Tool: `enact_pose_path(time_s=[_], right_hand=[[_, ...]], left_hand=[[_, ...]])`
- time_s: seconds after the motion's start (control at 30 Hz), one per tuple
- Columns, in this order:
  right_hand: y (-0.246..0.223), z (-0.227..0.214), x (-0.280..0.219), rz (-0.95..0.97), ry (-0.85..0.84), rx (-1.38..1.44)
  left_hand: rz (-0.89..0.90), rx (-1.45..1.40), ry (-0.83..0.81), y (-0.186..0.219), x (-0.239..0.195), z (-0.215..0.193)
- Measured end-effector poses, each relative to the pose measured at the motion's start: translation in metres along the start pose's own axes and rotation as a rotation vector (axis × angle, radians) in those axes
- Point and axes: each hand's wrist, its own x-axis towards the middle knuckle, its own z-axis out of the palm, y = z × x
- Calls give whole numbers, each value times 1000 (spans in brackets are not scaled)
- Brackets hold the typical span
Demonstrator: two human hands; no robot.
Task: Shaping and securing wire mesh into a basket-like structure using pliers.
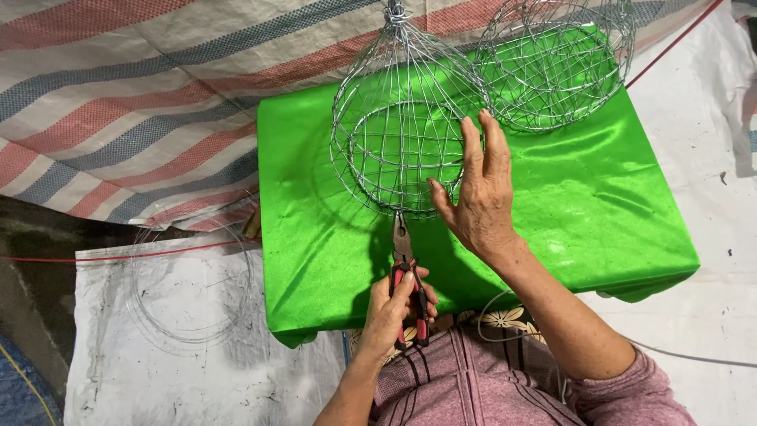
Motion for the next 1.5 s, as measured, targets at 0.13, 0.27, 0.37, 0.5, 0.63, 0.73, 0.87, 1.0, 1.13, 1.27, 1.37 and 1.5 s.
enact_pose_path(time_s=[0.13, 0.27, 0.37, 0.5, 0.63, 0.73, 0.87, 1.0, 1.13, 1.27, 1.37, 1.5], right_hand=[[-1, -3, 1, -8, -12, 3], [-6, -22, 0, 63, -128, 38], [-20, -51, -8, 96, -195, 126], [-46, -91, -35, 167, -588, 399], [-61, -103, -54, 295, -796, 613], [-61, -99, -66, 523, -958, 864], [-57, -87, -90, 689, -776, 1245], [-53, -88, -107, 963, -621, 1217], [-45, -85, -121, 1048, -470, 1361], [-33, -93, -130, 1172, -406, 1554], [-19, -99, -135, 1240, -383, 1529], [-16, -112, -124, 1347, -425, 1467]], left_hand=[[-71, -50, -10, 6, -6, 2], [-69, -193, -119, 1, -15, -5], [-34, -271, -94, -1, -18, -5], [168, -129, 49, 4, -17, -1], [309, 6, 86, 10, -10, 12], [398, -64, 29, 13, -6, 27], [306, -135, -93, 13, -4, 43], [273, -83, -138, 12, 1, 57], [229, 11, -214, 8, 4, 56], [297, 322, -74, -2, 16, 45], [726, 505, 164, 8, 30, 42], [1066, 606, 510, 35, 55, 31]])
